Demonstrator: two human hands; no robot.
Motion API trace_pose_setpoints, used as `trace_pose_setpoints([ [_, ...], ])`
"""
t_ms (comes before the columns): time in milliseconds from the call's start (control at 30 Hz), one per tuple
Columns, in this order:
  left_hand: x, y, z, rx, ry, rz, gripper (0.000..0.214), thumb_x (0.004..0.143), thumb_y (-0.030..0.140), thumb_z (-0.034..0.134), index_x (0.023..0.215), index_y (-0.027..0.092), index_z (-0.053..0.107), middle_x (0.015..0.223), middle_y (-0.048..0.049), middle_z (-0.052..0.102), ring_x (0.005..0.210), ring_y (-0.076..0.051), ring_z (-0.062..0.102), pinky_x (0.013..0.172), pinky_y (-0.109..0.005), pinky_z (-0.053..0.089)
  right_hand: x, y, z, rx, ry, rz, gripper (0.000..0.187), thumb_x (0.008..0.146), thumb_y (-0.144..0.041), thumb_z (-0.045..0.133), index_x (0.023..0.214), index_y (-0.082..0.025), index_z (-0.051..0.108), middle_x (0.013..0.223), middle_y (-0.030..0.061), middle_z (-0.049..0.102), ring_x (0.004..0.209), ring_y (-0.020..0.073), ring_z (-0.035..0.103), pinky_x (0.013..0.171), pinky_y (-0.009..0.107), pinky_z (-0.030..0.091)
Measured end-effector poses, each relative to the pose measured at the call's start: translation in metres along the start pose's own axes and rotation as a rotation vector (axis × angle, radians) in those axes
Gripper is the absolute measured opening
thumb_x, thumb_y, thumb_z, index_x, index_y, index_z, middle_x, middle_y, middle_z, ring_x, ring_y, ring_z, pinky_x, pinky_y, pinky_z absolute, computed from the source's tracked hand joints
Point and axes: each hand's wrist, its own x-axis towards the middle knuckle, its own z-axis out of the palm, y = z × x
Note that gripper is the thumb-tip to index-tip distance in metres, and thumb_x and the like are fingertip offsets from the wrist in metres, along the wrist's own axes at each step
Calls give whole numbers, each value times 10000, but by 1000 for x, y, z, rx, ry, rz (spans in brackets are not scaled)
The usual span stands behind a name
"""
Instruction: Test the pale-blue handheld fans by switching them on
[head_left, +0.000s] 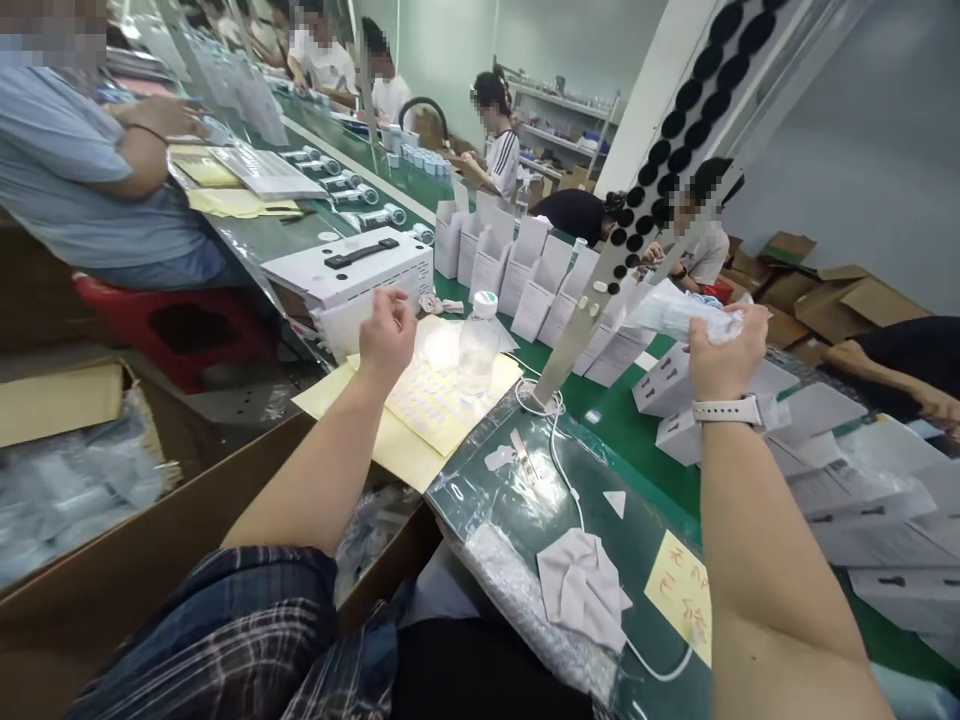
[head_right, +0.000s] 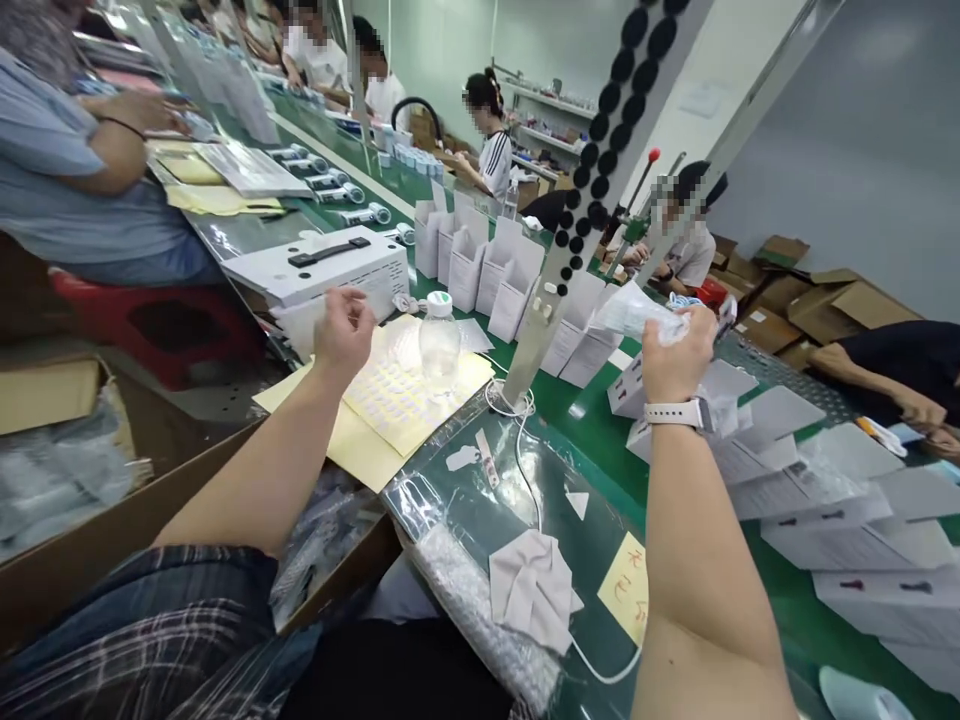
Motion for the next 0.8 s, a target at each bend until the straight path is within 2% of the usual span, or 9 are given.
trace_pose_setpoints([
  [100, 22, -23, 12, 59, -282, 88, 353, 865, 38, 498, 1165, 146, 649, 1159, -108, 769, 1133, -243, 685, 1014, -365, 509, 2, -7, 20, -62, 37, 14, 397, 990, -327, 474, 1348, -158, 439, 1407, 266, 480, 1416, 408, 433, 1109, 592, 439],
  [200, 27, -34, 25, 117, -525, 182, 367, 808, 8, 550, 1112, 154, 693, 1219, -101, 767, 1242, -241, 647, 1104, -354, 454, -5, -12, 32, -118, -33, -23, 364, 978, -318, 513, 1306, -159, 508, 1416, 251, 511, 1370, 376, 508, 1045, 502, 499],
  [267, 27, -41, 30, 163, -623, 210, 335, 836, 37, 570, 1122, 153, 700, 1200, -95, 769, 1219, -240, 648, 1102, -367, 439, -5, -16, 36, -165, -86, -20, 374, 979, -316, 526, 1306, -134, 531, 1418, 260, 520, 1304, 380, 566, 987, 483, 520],
  [367, 25, -49, 36, 220, -684, 233, 279, 891, 93, 554, 1095, 167, 729, 1199, -111, 767, 1215, -259, 642, 1081, -389, 422, 7, -24, 33, -248, -150, 49, 429, 980, -287, 536, 1350, -70, 519, 1395, 301, 538, 1189, 393, 630, 914, 485, 524],
  [467, 24, -52, 39, 255, -670, 229, 219, 931, 172, 540, 999, 178, 749, 1152, -129, 774, 1188, -285, 647, 1062, -400, 416, 36, -32, 22, -306, -246, 131, 458, 973, -247, 580, 1351, 5, 523, 1282, 328, 613, 1122, 379, 662, 888, 465, 513],
  [567, 23, -49, 36, 281, -583, 177, 245, 970, 238, 500, 962, 173, 736, 1127, -139, 773, 1150, -297, 647, 1039, -394, 427, 71, -34, 11, -318, -387, 191, 399, 1008, -269, 603, 1279, 25, 600, 1113, 252, 696, 1009, 295, 700, 853, 420, 530],
  [633, 23, -45, 28, 289, -487, 116, 292, 992, 238, 443, 1032, 161, 721, 1162, -144, 764, 1129, -294, 645, 997, -374, 450, 90, -32, 7, -314, -465, 215, 355, 1040, -334, 623, 1223, -32, 658, 1077, 163, 716, 948, 224, 709, 850, 388, 569],
  [700, 25, -42, 14, 284, -380, 54, 352, 1016, 230, 384, 1176, 143, 686, 1186, -144, 753, 1093, -281, 648, 949, -356, 472, 104, -28, 6, -303, -519, 228, 346, 1092, -387, 566, 1187, -78, 691, 1102, 102, 717, 950, 180, 714, 870, 368, 600],
  [800, 30, -40, -14, 229, -230, -4, 414, 1032, 240, 406, 1404, 140, 555, 1092, -89, 748, 965, -232, 653, 897, -333, 493, 112, -19, 13, -274, -531, 233, 424, 1153, -380, 411, 1194, -74, 702, 1148, 90, 708, 988, 163, 723, 880, 347, 606],
])
